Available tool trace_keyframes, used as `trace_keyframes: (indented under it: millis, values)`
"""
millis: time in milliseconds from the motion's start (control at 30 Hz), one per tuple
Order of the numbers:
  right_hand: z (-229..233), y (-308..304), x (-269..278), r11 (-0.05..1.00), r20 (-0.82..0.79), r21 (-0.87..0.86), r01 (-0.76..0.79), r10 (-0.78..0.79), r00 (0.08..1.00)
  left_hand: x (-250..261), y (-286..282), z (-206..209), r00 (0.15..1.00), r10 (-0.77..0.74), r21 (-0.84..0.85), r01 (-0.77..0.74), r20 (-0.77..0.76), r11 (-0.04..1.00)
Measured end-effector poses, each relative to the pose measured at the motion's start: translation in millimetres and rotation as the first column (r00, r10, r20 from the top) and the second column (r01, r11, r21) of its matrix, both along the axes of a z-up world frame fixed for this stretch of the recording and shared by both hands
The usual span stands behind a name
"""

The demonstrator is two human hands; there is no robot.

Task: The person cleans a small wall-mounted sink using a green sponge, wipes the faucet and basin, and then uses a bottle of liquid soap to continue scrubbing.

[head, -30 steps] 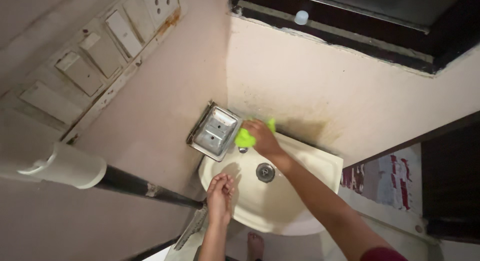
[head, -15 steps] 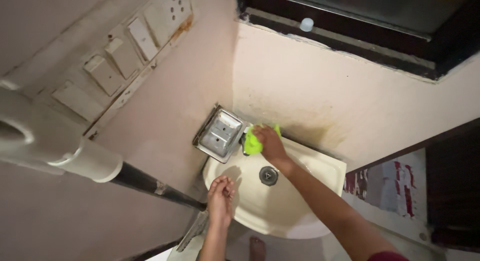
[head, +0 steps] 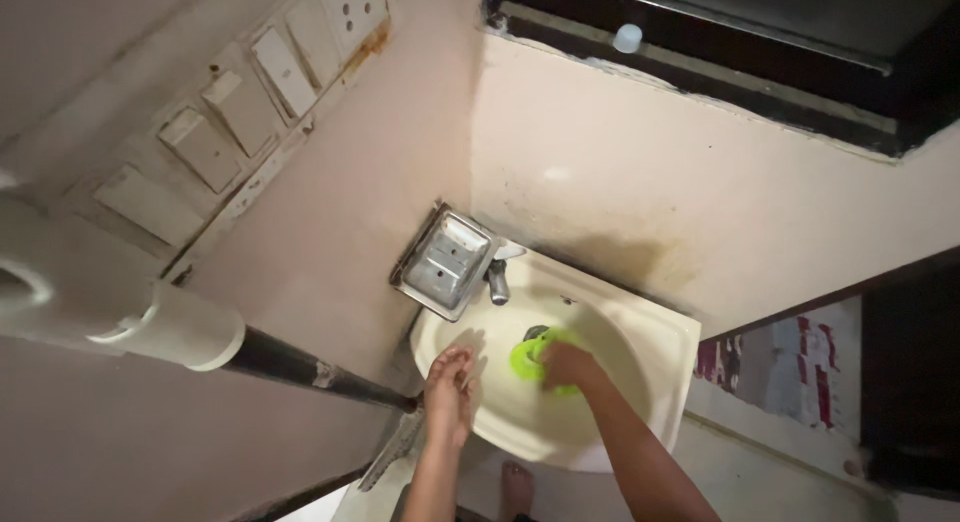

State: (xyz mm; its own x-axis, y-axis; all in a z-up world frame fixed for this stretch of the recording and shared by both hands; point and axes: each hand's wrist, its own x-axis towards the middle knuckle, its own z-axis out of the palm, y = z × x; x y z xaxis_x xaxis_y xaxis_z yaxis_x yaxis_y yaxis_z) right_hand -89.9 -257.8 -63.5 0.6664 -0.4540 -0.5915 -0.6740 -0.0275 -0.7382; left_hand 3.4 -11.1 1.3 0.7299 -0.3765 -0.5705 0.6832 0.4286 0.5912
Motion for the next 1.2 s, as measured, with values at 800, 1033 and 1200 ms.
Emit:
trace_keyframes:
  millis: [800,1033,1200]
  values:
    - [26.1,-47.0,84.0,0.987,0.222,0.136,-0.083,0.051,0.974,53.3,-131.8,-107.1,0.953,-0.164,-0.432,0.04,-0.254,0.901]
    - [193.5,-51.9,156.4,0.835,0.153,-0.468,-0.289,0.399,0.904,60.1,-157.7,-103.9,0.977,-0.005,-0.348,-0.072,-0.214,0.935]
    - [262.1,-30.0,157.7,0.903,0.274,-0.371,-0.215,0.328,0.904,61.1,-150.5,-107.1,0.98,0.028,-0.12,-0.053,-0.199,0.991]
